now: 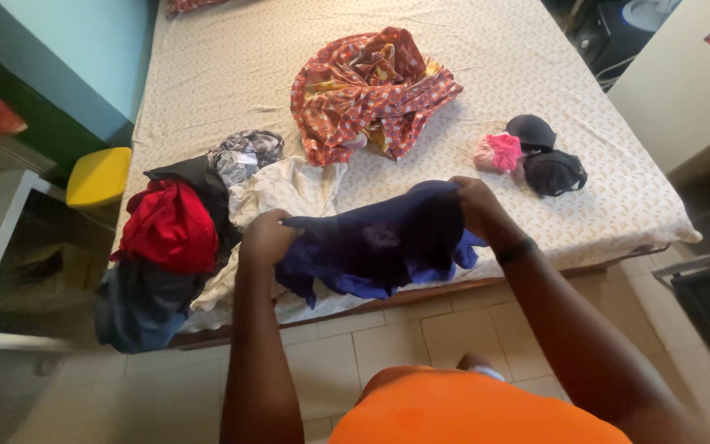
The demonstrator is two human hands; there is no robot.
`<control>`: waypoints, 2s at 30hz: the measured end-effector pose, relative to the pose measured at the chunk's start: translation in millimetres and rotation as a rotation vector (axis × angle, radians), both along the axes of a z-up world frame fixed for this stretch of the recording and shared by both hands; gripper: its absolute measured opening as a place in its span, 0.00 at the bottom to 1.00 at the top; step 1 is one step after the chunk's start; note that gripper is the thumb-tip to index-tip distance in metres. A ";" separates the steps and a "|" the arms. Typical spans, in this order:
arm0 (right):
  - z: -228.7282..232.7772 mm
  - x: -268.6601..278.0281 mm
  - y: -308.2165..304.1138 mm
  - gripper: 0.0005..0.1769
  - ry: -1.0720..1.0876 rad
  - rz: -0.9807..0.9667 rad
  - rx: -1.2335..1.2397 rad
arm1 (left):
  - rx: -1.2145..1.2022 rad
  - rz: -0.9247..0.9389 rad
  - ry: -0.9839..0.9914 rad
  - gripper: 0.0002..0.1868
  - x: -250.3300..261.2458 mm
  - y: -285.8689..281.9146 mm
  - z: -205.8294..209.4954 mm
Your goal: Folding various items of laundry on a bed.
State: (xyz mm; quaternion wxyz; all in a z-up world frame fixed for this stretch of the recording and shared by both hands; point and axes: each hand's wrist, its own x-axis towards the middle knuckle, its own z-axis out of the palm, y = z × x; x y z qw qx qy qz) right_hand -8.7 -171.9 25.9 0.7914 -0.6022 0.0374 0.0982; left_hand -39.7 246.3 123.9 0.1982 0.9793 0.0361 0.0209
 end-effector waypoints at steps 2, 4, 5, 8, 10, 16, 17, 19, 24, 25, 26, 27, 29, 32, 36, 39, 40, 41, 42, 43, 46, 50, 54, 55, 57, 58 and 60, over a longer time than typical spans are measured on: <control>8.1 -7.6 -10.7 0.05 -0.002 0.015 0.066 | -0.347 -0.011 0.229 0.11 11.0 3.5 7.4; 16.9 -5.7 -20.8 0.04 -0.004 0.034 0.129 | -0.696 -0.019 0.459 0.11 29.6 4.2 2.6; 21.0 0.2 -24.4 0.04 0.042 0.030 0.149 | -0.972 -0.106 0.404 0.11 42.4 4.2 -6.0; 18.4 29.7 -35.2 0.05 0.086 0.012 0.139 | -1.411 -0.178 0.373 0.12 78.0 -6.0 -23.2; 16.3 59.8 -38.9 0.06 0.087 0.005 0.106 | -1.579 -0.150 0.397 0.12 106.1 -15.5 -32.4; 2.5 208.1 -51.7 0.07 0.045 0.147 0.476 | -1.727 -0.046 0.156 0.12 227.6 -59.5 -40.4; 4.2 232.5 -50.1 0.11 0.001 0.131 0.547 | -1.733 -0.031 0.109 0.15 251.5 -69.5 -42.6; 3.8 276.2 -52.1 0.14 -0.027 0.118 0.619 | -1.738 0.002 0.065 0.18 295.4 -88.1 -49.1; -18.8 334.5 -72.7 0.15 0.018 -0.115 0.186 | -1.643 0.331 0.003 0.22 376.1 -118.6 -124.4; -31.6 335.9 -76.5 0.15 0.037 -0.108 0.185 | -1.640 0.352 0.011 0.22 374.4 -121.5 -142.0; -44.5 336.4 -80.4 0.15 0.095 -0.041 0.164 | -1.517 0.420 -0.037 0.23 371.6 -124.4 -159.6; -57.0 336.6 -86.3 0.15 0.151 0.026 0.142 | -1.394 0.484 -0.080 0.24 368.6 -129.4 -177.5; -94.2 330.5 -89.1 0.15 0.240 0.047 0.081 | -1.370 0.476 0.044 0.22 360.9 -122.5 -245.7; -150.4 309.5 -84.5 0.16 0.357 0.081 -0.011 | -1.287 0.462 0.204 0.14 328.2 -114.9 -334.9; -263.6 276.2 -70.1 0.09 0.452 0.222 -0.178 | -0.973 0.313 0.335 0.05 271.0 -111.9 -452.2; -269.1 232.9 -27.6 0.09 0.517 0.431 -0.754 | -0.540 0.129 0.304 0.14 231.2 -140.4 -415.2; -314.7 207.7 -26.7 0.09 0.531 0.428 -0.750 | -0.538 0.125 0.317 0.14 215.6 -147.7 -415.9; -360.4 191.6 -25.7 0.11 0.266 0.582 -0.875 | -0.513 0.023 0.363 0.16 210.9 -155.0 -417.3; -405.6 175.3 -24.4 0.13 -0.009 0.726 -0.991 | -0.486 -0.079 0.407 0.17 206.0 -162.1 -418.1; -382.6 161.7 -9.9 0.13 0.000 0.716 -0.994 | -0.488 -0.091 0.411 0.17 207.2 -167.6 -413.3; -338.3 120.9 26.5 0.18 -0.192 0.578 -1.227 | -0.404 -0.245 0.500 0.25 201.7 -177.2 -399.2; -415.9 127.0 3.8 0.15 -0.254 0.431 -1.308 | -0.417 -0.174 0.467 0.28 213.4 -181.6 -413.5; -383.5 189.7 -14.8 0.18 0.390 0.268 -0.507 | -0.487 0.022 0.337 0.28 219.7 -179.7 -419.3; -347.0 208.9 -12.8 0.18 0.393 0.267 -0.507 | -0.488 0.021 0.340 0.28 218.8 -179.8 -415.7; -273.2 248.7 -9.0 0.18 0.425 0.005 0.262 | -0.675 0.129 0.153 0.31 217.2 -180.3 -407.5; -257.0 258.9 -1.0 0.18 0.427 0.005 0.260 | -0.677 0.131 0.155 0.31 214.4 -181.5 -404.9; -225.1 285.2 19.2 0.22 0.431 -0.191 0.426 | -0.733 0.262 0.223 0.30 215.2 -179.6 -399.5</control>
